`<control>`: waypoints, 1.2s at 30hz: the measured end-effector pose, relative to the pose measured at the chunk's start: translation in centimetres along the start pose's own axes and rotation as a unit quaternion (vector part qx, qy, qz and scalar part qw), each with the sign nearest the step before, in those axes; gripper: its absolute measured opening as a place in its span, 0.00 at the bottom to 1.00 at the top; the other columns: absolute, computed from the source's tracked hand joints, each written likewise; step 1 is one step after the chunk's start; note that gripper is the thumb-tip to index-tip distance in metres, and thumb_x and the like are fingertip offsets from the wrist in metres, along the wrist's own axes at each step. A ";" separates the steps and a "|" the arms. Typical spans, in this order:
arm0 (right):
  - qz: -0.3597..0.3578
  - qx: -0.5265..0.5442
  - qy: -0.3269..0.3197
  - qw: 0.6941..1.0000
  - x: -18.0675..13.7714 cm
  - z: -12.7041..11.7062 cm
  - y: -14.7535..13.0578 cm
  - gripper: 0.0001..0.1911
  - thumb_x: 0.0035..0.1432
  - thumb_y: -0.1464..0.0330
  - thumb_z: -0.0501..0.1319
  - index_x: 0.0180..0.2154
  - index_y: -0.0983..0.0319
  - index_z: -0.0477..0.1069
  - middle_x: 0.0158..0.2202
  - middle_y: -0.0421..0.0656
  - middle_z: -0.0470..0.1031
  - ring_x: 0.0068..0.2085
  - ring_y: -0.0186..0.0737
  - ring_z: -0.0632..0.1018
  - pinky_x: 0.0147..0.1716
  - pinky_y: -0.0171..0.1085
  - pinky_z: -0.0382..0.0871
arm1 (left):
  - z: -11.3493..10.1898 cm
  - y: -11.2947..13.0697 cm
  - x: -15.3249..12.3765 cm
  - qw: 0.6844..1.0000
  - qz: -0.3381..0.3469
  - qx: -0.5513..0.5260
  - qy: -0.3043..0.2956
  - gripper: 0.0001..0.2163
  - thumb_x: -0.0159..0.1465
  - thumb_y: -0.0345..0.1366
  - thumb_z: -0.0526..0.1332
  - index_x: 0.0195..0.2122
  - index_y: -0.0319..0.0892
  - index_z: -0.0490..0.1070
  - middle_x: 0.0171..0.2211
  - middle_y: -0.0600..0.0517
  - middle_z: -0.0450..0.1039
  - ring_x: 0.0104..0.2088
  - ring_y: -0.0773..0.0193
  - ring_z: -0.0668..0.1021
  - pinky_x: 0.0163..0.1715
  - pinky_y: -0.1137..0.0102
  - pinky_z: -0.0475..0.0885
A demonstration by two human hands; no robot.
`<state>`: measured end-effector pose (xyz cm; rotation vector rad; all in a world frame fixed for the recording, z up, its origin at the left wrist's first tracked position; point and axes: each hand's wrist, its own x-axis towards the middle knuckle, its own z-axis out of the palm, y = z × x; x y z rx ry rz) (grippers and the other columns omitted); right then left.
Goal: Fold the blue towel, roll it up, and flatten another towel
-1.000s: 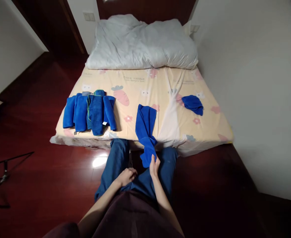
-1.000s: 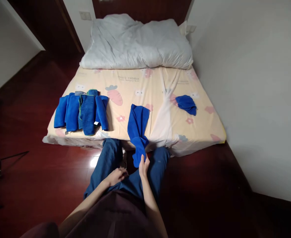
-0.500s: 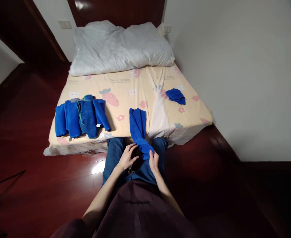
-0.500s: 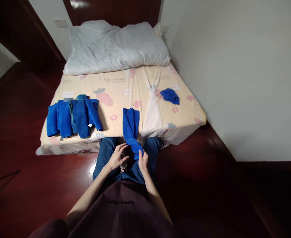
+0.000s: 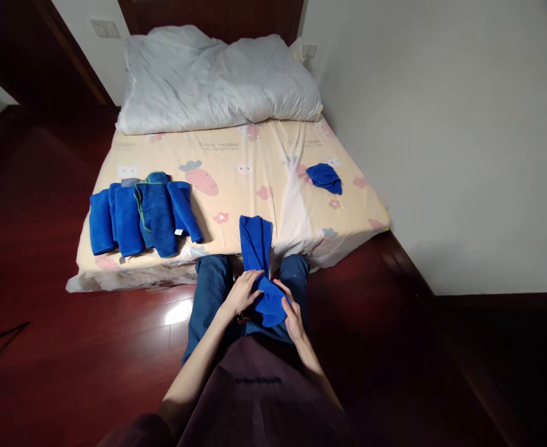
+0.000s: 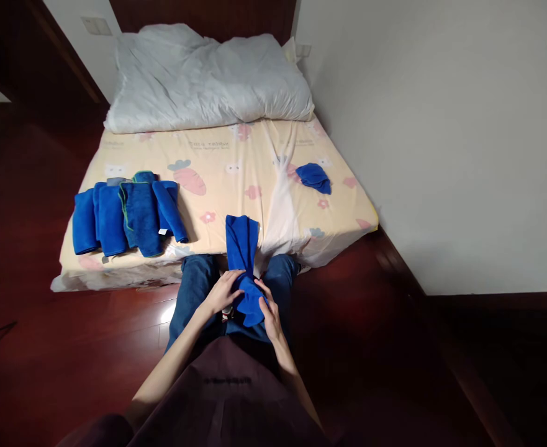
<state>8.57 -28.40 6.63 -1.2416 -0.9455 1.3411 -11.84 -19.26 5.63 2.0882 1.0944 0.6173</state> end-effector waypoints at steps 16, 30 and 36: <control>0.113 0.099 -0.141 0.979 0.7 0.0 0.1 0.27 0.45 0.44 0.78 0.37 0.57 0.80 0.49 0.46 0.81 0.47 0.49 0.81 0.49 0.44 0.76 | -3.8 4.5 -1.8 0.990 0.113 -0.050 0.072 0.23 0.67 0.20 0.51 0.58 0.43 0.73 0.51 0.45 0.76 0.53 0.57 0.77 0.56 0.62 0.78; 0.027 -0.222 -0.169 0.960 1.0 -2.9 -10.0 0.16 0.60 0.62 0.72 0.47 0.58 0.73 0.36 0.40 0.76 0.38 0.39 0.77 0.41 0.35 0.73 | -8.0 5.9 -2.2 0.993 0.082 0.081 -0.007 0.22 0.64 0.20 0.51 0.54 0.44 0.74 0.50 0.44 0.74 0.52 0.52 0.73 0.53 0.58 0.76; -0.052 -0.348 -0.208 0.913 -0.5 -3.0 -14.3 0.03 0.59 0.72 0.66 0.34 0.59 0.80 0.27 0.37 0.70 0.28 0.33 0.70 0.29 0.32 0.65 | -9.2 2.6 -5.1 0.984 0.045 0.164 0.048 0.18 0.68 0.24 0.51 0.53 0.40 0.75 0.49 0.42 0.75 0.49 0.50 0.74 0.49 0.58 0.76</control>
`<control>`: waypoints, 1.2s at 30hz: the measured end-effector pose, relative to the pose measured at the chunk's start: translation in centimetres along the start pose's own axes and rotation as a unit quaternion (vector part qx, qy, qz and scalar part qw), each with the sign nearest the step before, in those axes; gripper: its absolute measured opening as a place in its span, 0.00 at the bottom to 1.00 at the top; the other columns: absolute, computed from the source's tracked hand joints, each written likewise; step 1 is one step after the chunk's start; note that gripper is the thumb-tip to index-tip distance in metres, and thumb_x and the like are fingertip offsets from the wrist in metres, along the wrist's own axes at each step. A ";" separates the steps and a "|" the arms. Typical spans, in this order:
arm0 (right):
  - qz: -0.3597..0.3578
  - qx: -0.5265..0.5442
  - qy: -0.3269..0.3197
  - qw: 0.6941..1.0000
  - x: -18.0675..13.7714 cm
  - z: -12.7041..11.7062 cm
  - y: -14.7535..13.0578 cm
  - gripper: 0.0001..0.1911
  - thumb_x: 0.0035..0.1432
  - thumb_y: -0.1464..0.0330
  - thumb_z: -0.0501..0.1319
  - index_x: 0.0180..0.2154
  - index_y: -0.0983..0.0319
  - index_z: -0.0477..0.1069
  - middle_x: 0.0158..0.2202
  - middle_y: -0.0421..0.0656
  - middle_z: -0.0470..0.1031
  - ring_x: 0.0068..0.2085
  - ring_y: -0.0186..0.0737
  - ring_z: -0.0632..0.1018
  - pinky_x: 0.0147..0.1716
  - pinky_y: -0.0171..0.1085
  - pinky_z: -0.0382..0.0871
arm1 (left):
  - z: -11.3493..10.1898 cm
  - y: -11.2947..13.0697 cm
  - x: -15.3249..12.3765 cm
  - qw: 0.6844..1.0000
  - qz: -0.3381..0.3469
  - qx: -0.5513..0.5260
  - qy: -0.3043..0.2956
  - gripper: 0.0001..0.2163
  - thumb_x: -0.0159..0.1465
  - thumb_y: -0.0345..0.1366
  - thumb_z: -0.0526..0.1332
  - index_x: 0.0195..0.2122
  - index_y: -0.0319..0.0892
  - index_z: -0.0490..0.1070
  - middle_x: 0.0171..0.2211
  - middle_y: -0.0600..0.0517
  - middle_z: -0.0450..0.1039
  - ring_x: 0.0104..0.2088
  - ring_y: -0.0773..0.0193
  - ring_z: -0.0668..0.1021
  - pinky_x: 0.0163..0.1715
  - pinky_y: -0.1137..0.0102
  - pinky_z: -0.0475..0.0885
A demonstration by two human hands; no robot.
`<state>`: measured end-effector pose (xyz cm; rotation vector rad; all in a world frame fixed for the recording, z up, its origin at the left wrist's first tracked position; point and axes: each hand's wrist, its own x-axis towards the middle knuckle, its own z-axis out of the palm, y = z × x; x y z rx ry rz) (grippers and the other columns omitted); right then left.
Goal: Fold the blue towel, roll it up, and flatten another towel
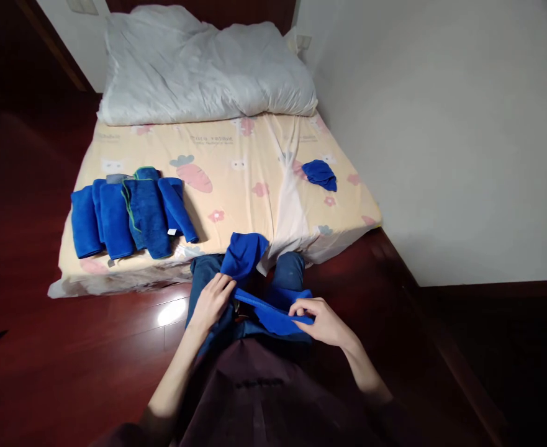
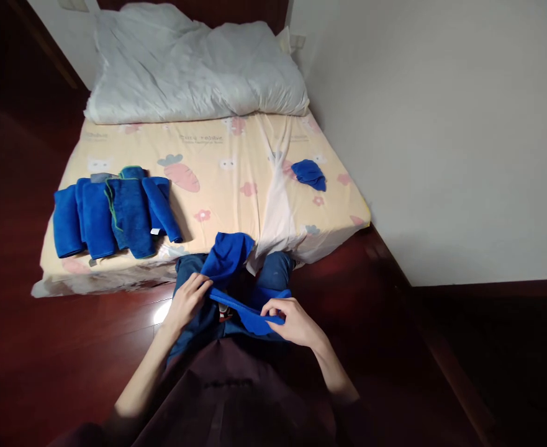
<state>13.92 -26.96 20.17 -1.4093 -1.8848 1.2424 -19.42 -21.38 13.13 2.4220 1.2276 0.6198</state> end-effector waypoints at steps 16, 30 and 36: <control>-0.005 -0.009 0.332 0.943 -6.5 -7.1 3.4 0.20 0.50 0.75 0.62 0.21 0.58 0.49 0.21 0.33 0.53 0.24 0.30 0.60 0.25 0.31 0.58 | -3.1 -6.2 -6.5 0.977 -0.145 0.067 0.141 0.13 0.70 0.25 0.53 0.34 0.43 0.74 0.35 0.49 0.75 0.37 0.60 0.77 0.40 0.68 0.72; -0.019 -0.159 0.233 0.959 -7.6 -7.4 -1.7 0.07 0.54 0.73 0.61 0.26 0.57 0.70 0.20 0.34 0.67 0.19 0.31 0.64 0.22 0.32 0.60 | 7.3 13.3 8.3 0.924 0.176 -0.321 -0.111 0.23 0.74 0.49 0.60 0.66 0.44 0.69 0.62 0.41 0.73 0.63 0.53 0.75 0.67 0.57 0.70; -0.012 -0.164 0.258 0.952 -8.4 -6.7 -1.7 0.09 0.55 0.71 0.63 0.25 0.56 0.69 0.18 0.35 0.67 0.19 0.33 0.66 0.21 0.34 0.63 | 6.7 13.8 8.7 0.940 0.186 -0.268 -0.104 0.17 0.76 0.33 0.51 0.60 0.44 0.73 0.55 0.43 0.76 0.56 0.55 0.76 0.61 0.60 0.74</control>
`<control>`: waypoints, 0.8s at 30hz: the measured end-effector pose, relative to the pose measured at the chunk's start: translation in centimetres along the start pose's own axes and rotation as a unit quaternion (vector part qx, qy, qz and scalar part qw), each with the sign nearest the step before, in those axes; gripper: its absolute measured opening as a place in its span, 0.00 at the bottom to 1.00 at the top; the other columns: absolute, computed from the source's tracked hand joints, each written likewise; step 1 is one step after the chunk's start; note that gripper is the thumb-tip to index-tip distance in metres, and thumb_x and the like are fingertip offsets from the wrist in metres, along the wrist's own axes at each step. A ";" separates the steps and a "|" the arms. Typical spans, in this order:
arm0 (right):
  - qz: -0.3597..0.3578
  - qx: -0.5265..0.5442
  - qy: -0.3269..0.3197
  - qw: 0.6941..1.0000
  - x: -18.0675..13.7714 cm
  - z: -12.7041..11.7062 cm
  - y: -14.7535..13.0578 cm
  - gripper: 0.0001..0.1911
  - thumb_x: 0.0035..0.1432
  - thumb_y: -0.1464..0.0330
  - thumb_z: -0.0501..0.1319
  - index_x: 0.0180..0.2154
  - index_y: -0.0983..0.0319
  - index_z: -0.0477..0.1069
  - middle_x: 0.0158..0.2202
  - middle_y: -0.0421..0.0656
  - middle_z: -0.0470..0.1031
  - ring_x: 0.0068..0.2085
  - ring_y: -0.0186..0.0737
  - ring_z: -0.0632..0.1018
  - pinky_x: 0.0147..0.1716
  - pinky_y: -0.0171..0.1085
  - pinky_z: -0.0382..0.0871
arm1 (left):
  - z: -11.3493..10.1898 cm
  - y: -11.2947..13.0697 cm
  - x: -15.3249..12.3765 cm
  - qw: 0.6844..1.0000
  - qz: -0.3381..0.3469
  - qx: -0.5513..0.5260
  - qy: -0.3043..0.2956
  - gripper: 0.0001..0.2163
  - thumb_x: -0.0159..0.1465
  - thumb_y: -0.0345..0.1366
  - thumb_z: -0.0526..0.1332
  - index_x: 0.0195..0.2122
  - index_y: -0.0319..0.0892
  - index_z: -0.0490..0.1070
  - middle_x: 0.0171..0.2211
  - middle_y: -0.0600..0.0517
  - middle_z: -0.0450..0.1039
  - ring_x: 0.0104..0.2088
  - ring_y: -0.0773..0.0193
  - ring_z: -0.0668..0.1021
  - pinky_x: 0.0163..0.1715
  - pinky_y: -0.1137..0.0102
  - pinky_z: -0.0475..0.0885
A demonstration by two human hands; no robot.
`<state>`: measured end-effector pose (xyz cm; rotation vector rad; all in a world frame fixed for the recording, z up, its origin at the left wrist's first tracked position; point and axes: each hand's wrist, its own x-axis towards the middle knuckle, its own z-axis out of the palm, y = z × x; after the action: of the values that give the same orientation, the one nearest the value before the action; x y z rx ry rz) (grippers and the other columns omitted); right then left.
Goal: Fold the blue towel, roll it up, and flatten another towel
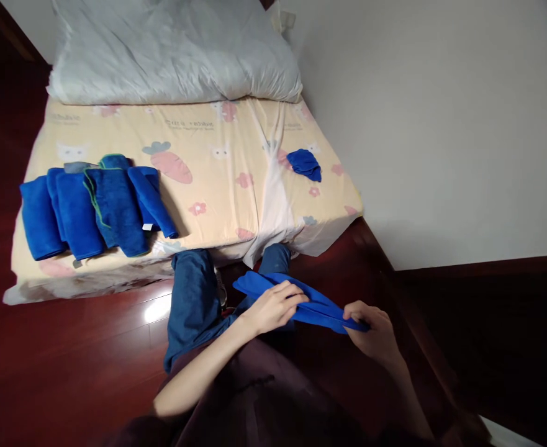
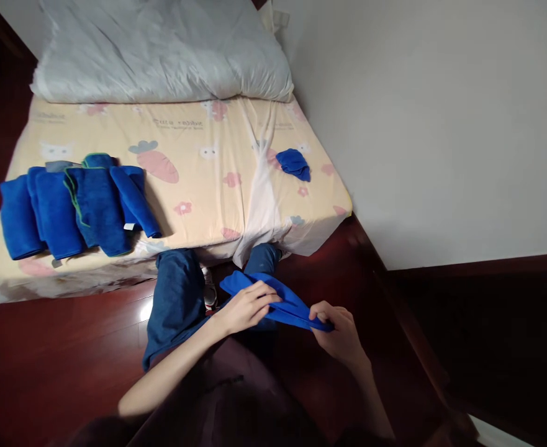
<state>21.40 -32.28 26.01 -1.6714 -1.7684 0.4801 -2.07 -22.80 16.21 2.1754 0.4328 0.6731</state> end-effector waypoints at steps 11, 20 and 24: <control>-0.035 0.087 0.084 0.992 -0.8 -0.5 1.5 0.16 0.55 0.78 0.66 0.24 0.58 0.62 0.23 0.35 0.69 0.24 0.33 0.75 0.26 0.32 0.68 | -6.3 -8.2 -12.3 0.934 -0.285 0.160 0.147 0.25 0.58 0.21 0.54 0.54 0.40 0.76 0.51 0.43 0.78 0.54 0.51 0.77 0.57 0.58 0.76; 0.095 0.087 0.016 0.992 0.7 -0.3 3.4 0.21 0.61 0.66 0.63 0.20 0.60 0.58 0.19 0.34 0.56 0.21 0.29 0.58 0.20 0.32 0.52 | -13.4 -3.9 -22.7 0.892 -0.292 0.187 0.290 0.30 0.57 0.23 0.52 0.58 0.45 0.79 0.55 0.52 0.81 0.57 0.58 0.82 0.62 0.66 0.75; 0.160 0.038 -0.064 0.984 0.8 1.8 5.8 0.15 0.51 0.66 0.61 0.20 0.60 0.57 0.19 0.34 0.56 0.23 0.31 0.59 0.22 0.32 0.52 | -15.6 -1.4 -28.2 0.864 -0.293 0.219 0.346 0.15 0.64 0.30 0.61 0.50 0.46 0.83 0.47 0.54 0.85 0.47 0.58 0.86 0.53 0.69 0.80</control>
<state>24.49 -30.47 21.05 -1.9157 -1.5491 0.8052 -33.98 -26.96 14.47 1.9497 1.6884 1.0551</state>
